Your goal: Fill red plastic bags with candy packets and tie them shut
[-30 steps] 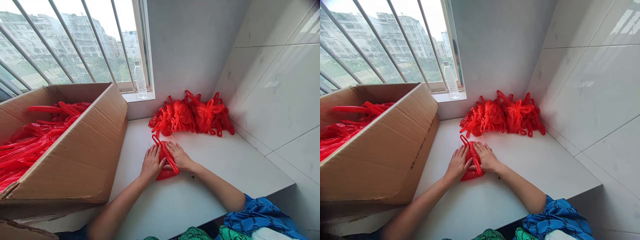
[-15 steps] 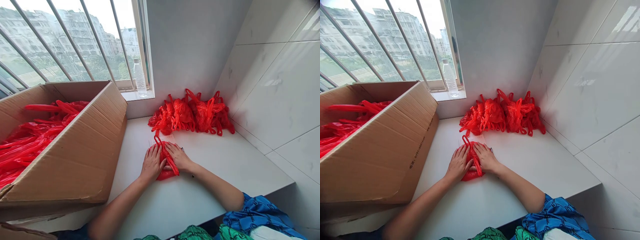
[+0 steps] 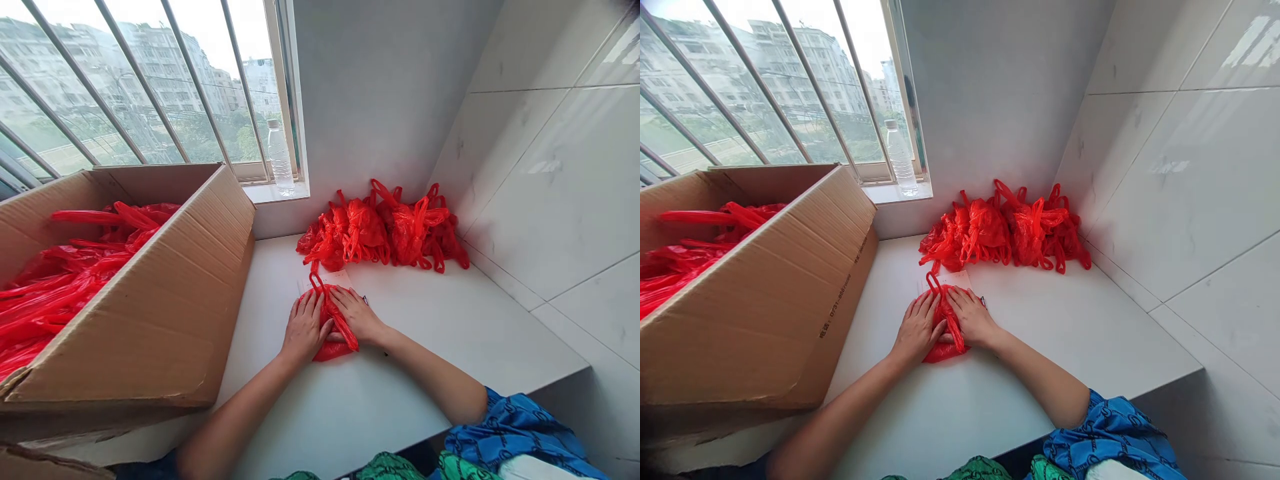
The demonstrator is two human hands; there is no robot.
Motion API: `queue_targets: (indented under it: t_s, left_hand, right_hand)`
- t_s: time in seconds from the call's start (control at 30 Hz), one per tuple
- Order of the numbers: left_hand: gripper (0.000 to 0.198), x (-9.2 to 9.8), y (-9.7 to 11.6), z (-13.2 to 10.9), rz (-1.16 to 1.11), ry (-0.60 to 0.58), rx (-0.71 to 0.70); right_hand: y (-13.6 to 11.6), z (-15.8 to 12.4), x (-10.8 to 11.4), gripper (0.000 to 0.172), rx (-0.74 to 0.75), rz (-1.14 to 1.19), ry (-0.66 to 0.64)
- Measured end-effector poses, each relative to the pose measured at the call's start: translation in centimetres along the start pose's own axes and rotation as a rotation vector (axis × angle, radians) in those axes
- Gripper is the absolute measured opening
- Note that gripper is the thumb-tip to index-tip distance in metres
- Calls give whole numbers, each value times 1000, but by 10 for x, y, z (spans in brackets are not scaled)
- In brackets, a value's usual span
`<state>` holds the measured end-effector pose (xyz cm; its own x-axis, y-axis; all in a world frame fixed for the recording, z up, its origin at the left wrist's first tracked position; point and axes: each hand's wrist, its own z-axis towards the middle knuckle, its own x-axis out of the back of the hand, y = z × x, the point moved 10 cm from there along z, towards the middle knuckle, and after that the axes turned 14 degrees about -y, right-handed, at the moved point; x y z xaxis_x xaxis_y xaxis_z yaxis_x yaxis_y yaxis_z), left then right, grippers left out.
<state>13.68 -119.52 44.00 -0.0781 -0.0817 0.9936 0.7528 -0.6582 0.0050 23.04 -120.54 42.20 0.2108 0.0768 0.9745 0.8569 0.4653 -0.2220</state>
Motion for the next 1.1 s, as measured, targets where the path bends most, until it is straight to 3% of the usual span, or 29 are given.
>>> queue_targets:
  t_s: [0.27,0.43,0.5,0.63,0.7,0.77,0.83,0.93,1.0,1.1]
  left_hand:
    - [56,2,-1,-1,-71,32,-20]
    - [56,8,-9,-2,-293,50,-59]
    - [54,16,-14,-5,-421,83,-82]
    - [49,42,-24,-15,-620,196,-72]
    - [54,58,-28,-22,-727,206,-24]
    - [62,70,-24,-28,-813,111,3]
    - [65,79,-6,-32,-828,-103,-47]
    - [38,90,24,-47,-686,-391,-134]
    - [33,105,34,-58,-519,-420,-135]
    - [38,142,41,-85,-353,-341,-182]
  right_hand:
    - [-1,0,2,98,1,15,13]
    - [-3,-2,10,96,31,113,14]
    - [-4,-4,20,85,75,201,34]
    - [-2,-17,55,33,138,398,175]
    - [-2,-24,69,27,148,493,226]
    - [-7,-31,75,32,149,593,225]
    - [-14,-37,76,37,146,686,205]
    - [-36,-46,81,37,224,734,183]
    - [-53,-53,90,36,329,725,211]
    - [-60,-62,101,30,418,787,262]
